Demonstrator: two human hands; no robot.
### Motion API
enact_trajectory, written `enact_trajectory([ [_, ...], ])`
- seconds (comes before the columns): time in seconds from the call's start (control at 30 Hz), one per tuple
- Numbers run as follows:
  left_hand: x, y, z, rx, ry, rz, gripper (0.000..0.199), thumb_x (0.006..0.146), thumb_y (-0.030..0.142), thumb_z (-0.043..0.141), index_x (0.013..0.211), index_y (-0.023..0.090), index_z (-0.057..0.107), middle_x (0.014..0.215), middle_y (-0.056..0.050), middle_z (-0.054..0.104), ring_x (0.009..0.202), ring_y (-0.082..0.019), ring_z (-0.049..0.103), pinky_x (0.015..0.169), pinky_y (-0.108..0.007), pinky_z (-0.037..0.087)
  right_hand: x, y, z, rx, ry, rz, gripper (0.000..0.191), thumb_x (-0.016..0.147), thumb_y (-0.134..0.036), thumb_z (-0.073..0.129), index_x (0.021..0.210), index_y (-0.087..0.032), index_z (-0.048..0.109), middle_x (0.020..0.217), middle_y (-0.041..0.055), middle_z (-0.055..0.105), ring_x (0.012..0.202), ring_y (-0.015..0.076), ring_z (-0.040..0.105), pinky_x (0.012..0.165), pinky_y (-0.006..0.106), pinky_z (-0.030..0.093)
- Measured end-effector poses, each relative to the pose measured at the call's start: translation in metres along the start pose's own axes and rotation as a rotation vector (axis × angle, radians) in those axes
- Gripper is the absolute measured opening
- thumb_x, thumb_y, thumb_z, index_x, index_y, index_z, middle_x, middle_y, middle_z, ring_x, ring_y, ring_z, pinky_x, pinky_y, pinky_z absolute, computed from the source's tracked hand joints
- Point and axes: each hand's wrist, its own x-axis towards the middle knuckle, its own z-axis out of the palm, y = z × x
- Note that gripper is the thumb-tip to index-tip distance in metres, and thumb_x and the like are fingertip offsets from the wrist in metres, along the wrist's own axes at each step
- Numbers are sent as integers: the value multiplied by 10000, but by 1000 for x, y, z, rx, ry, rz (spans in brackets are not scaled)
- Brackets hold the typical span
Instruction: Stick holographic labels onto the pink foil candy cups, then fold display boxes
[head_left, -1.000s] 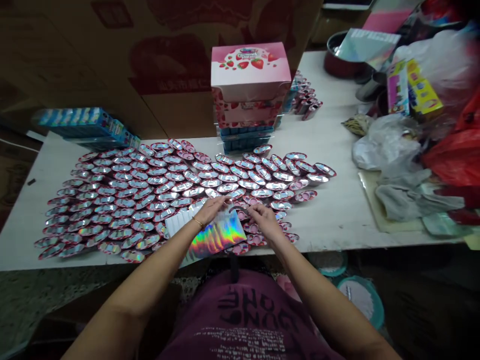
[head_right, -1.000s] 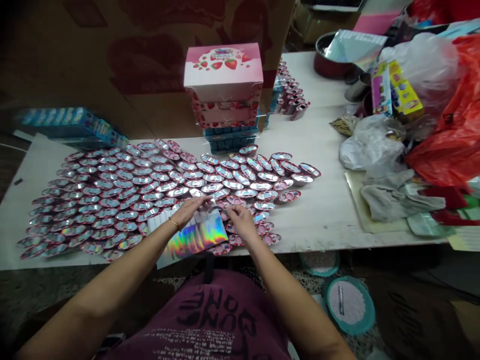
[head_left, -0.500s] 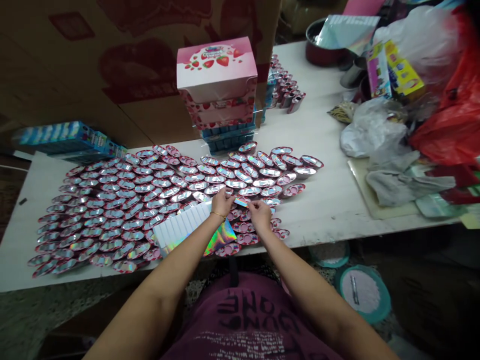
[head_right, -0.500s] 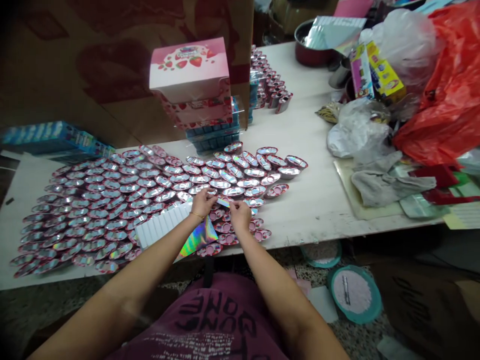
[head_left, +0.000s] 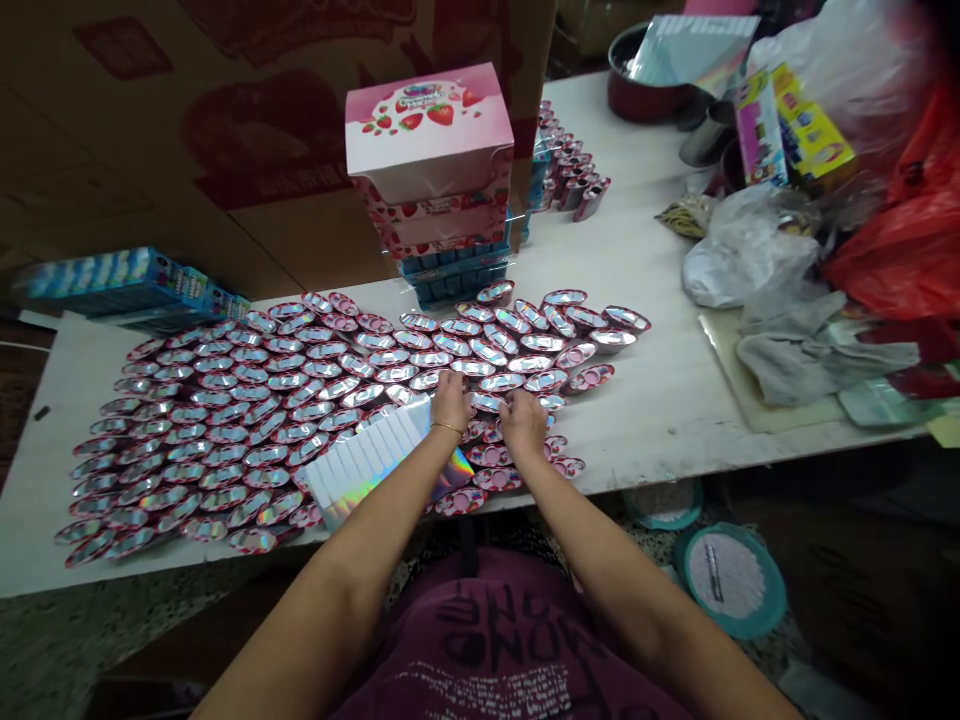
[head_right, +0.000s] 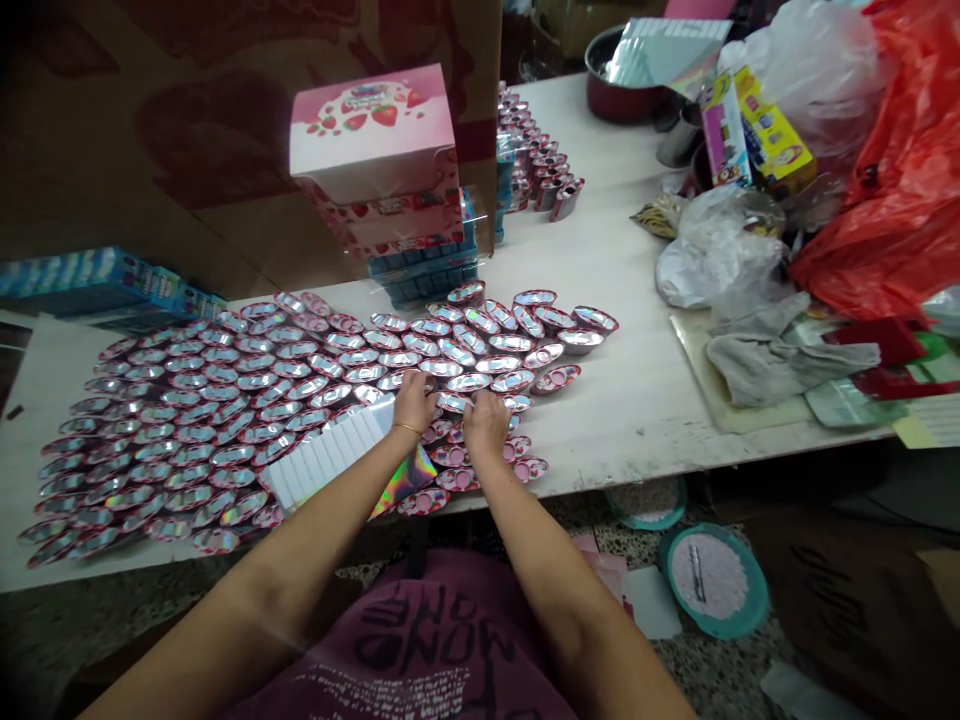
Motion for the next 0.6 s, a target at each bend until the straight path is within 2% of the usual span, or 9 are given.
enact_trajectory([
  [0.1, -2, -11, -36, 10, 25, 66, 249, 782, 215, 500, 1021, 177, 558, 1011, -70, 560, 963, -179, 519, 849, -268, 387, 0, 3, -8, -51, -28, -155, 214, 819, -187, 448, 959, -192, 610, 836, 64, 573, 775, 196, 442, 676, 306, 275],
  [0.2, -10, -44, -79, 119, 37, 53, 363, 764, 377, 543, 1082, 203, 547, 1086, -72, 564, 1041, -220, 478, 906, -324, 345, -1, 3, -15, -159, -136, -401, 327, 822, -140, 431, 1088, -259, 579, 936, 78, 555, 816, 208, 422, 694, 327, 268],
  [0.23, -14, -58, -91, 186, 15, -4, 461, 712, 437, 590, 1109, 208, 537, 1128, -84, 547, 1070, -252, 457, 904, -353, 339, -2, 2, -17, -200, -174, -461, 383, 816, -122, 430, 1150, -272, 541, 968, 85, 547, 828, 212, 418, 697, 333, 268],
  [0.3, -21, -83, -105, 276, -145, -65, 505, 650, 485, 631, 1081, 230, 565, 1142, -82, 546, 1079, -285, 447, 879, -380, 341, -2, -3, -19, -269, -230, -528, 441, 808, -101, 428, 1209, -272, 493, 1004, 99, 536, 850, 219, 414, 699, 340, 270],
  [0.37, -26, -99, -107, 306, -268, -86, 414, 659, 454, 627, 1003, 224, 606, 1101, -74, 570, 1054, -278, 466, 840, -361, 351, -1, -11, -20, -289, -253, -542, 429, 814, -106, 426, 1205, -268, 496, 1030, 99, 532, 875, 222, 417, 702, 339, 276],
  [0.43, -29, -104, -102, 277, -318, -100, 291, 715, 408, 572, 911, 200, 628, 1007, -63, 608, 974, -242, 512, 782, -324, 360, -1, -24, -19, -231, -259, -564, 383, 839, -138, 414, 1187, -264, 512, 1073, 90, 528, 897, 213, 424, 713, 329, 287],
  [0.6, -28, -85, -93, 188, -394, -38, 266, 782, 398, 474, 739, 180, 620, 752, -19, 631, 750, -172, 544, 677, -280, 321, 0, -71, -14, -111, -218, -792, 337, 884, -225, 389, 1203, -267, 490, 1175, 63, 504, 955, 210, 416, 744, 334, 305],
])
